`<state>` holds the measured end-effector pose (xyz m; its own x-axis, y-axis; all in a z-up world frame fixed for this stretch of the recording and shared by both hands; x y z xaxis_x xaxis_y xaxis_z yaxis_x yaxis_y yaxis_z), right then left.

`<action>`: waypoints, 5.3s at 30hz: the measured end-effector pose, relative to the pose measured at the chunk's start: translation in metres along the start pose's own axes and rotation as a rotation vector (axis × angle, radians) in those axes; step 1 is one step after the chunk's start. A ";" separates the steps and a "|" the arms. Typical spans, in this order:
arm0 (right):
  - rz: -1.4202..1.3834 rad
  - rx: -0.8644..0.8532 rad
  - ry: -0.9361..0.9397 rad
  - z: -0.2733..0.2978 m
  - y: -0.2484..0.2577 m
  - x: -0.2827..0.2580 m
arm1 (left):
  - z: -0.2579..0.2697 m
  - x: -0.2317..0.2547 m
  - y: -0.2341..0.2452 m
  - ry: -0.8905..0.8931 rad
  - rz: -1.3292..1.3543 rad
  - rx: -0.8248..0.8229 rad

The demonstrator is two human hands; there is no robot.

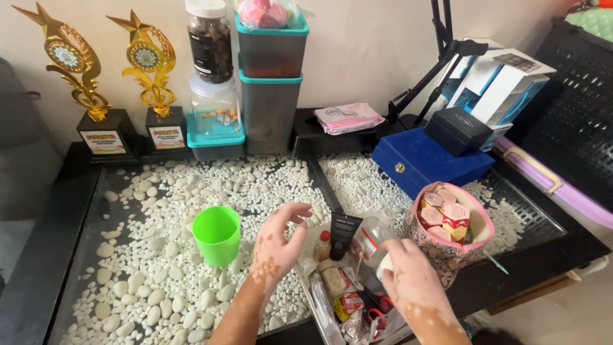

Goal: The recorder is tidying and organizing various items including toys, sports balls, and cosmetics on a table and into storage bins.

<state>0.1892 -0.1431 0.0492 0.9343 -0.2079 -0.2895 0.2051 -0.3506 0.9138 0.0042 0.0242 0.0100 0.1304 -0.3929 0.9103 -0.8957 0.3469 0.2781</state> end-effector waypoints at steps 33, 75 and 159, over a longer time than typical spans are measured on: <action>-0.210 -0.385 -0.050 -0.001 -0.042 -0.037 | 0.001 0.002 0.004 -0.140 -0.160 -0.009; 0.164 -0.537 -0.020 -0.031 -0.013 -0.028 | 0.003 0.011 0.002 0.066 -0.032 -0.327; -0.188 0.132 -0.336 -0.029 0.048 0.186 | -0.003 -0.003 -0.007 -0.132 0.019 -0.153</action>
<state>0.3813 -0.1720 0.0475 0.7326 -0.4077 -0.5451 0.3039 -0.5205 0.7979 0.0112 0.0249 0.0065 0.0485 -0.4900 0.8704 -0.8212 0.4765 0.3140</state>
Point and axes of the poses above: each hand's wrist, its own z-axis away from the middle knuckle, its own y-axis out of the back of the hand, x = y × z, the point moved 3 cm from there along -z, towards the middle knuckle, and after that the axes turned 3 degrees about y, right-handed, at the moved point
